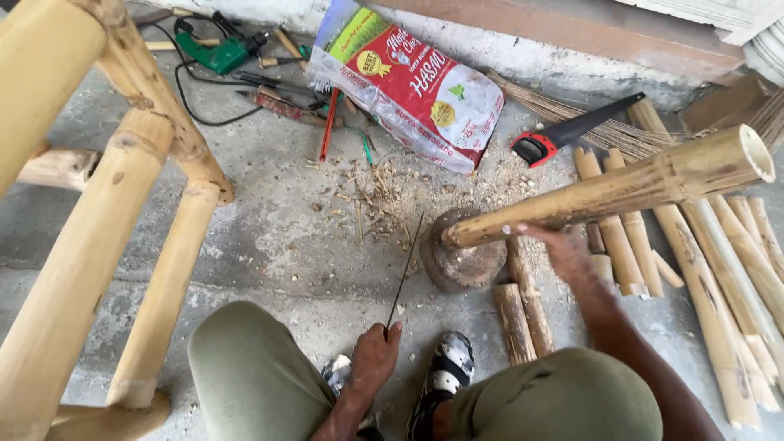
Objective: The person uses a knife to carve the end of a bamboo pole and then uses the blade to shave the surface of several bamboo poles.
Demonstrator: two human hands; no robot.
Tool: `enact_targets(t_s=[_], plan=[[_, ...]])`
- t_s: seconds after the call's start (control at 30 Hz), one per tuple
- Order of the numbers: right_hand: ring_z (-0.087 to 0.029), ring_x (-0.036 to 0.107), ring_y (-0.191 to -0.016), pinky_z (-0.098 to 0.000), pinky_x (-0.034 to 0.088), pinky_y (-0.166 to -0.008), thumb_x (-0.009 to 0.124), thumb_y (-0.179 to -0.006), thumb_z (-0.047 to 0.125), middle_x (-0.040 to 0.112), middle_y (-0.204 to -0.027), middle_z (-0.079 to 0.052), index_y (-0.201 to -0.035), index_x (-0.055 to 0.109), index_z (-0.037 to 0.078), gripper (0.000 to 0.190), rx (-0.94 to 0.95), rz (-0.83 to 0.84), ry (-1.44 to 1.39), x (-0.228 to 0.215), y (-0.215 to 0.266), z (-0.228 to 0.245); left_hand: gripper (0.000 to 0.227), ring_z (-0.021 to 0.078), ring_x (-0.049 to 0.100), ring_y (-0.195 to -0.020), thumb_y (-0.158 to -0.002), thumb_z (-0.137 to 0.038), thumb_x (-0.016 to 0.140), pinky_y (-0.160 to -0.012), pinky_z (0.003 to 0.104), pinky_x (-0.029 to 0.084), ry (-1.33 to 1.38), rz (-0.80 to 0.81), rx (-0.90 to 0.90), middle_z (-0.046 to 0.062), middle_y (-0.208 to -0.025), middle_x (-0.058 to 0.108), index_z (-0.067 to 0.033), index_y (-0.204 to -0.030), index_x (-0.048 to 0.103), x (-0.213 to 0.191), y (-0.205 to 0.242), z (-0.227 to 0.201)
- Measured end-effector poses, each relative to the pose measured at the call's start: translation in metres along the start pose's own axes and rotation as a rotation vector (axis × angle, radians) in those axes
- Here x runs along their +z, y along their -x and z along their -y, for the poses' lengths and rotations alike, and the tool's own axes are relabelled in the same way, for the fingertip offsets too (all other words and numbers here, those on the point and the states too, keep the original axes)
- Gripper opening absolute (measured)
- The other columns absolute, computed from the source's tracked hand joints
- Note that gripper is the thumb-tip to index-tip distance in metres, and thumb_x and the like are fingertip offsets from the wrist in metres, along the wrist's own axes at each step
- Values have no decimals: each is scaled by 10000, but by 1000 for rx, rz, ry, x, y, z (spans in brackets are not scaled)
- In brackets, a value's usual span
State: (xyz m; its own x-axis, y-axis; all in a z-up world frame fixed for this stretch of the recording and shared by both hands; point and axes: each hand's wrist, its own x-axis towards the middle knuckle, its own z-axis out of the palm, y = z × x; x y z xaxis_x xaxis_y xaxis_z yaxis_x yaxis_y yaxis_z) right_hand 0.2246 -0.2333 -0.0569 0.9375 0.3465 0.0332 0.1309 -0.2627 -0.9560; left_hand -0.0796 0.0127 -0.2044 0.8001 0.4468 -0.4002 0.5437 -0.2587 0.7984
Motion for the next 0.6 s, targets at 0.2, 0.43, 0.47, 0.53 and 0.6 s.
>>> enact_targets(t_s=[0.2, 0.43, 0.47, 0.53, 0.6], plan=[[-220, 560, -1354, -360, 373, -1141, 958, -865, 65, 598, -1438, -121, -1484, 344, 97, 872, -157, -629, -407, -47, 43, 119, 453, 493, 688, -748, -1017, -417, 578, -693, 560, 541, -127, -10, 100, 307, -758, 690, 16, -892, 619, -22, 30, -23], [-207, 626, -1179, -366, 565, -1139, 775, -847, -134, 615, -1282, -90, -1473, 442, 34, 728, -346, -59, -700, -83, 63, 108, 289, 350, 725, -585, -963, -290, 635, -500, 474, 567, -23, -155, 407, 193, -734, 683, -14, -881, 612, -63, 68, -72], [-226, 615, -1128, -384, 562, -1113, 761, -909, -159, 593, -1221, -100, -1453, 438, 6, 653, -438, -176, -681, -80, 67, 105, 302, 345, 716, -577, -988, -334, 603, -500, 477, 550, -63, -39, 258, 178, -691, 676, -41, -915, 609, -69, 73, -78], [-245, 603, -1076, -402, 558, -1087, 748, -972, -185, 570, -1159, -110, -1433, 434, -21, 581, -543, -282, -661, -78, 70, 108, 318, 341, 707, -569, -1013, -378, 570, -499, 480, 533, -96, 61, 116, 163, -648, 670, -68, -950, 606, -67, 71, -83], [-244, 627, -1081, -391, 571, -1064, 732, -925, -126, 585, -1200, -129, -1465, 440, -12, 624, -543, -375, -706, -71, 72, 109, 414, 351, 708, -600, -1037, -456, 548, -515, 478, 507, -180, 99, 86, 162, -663, 681, -61, -937, 626, -58, 58, -70]])
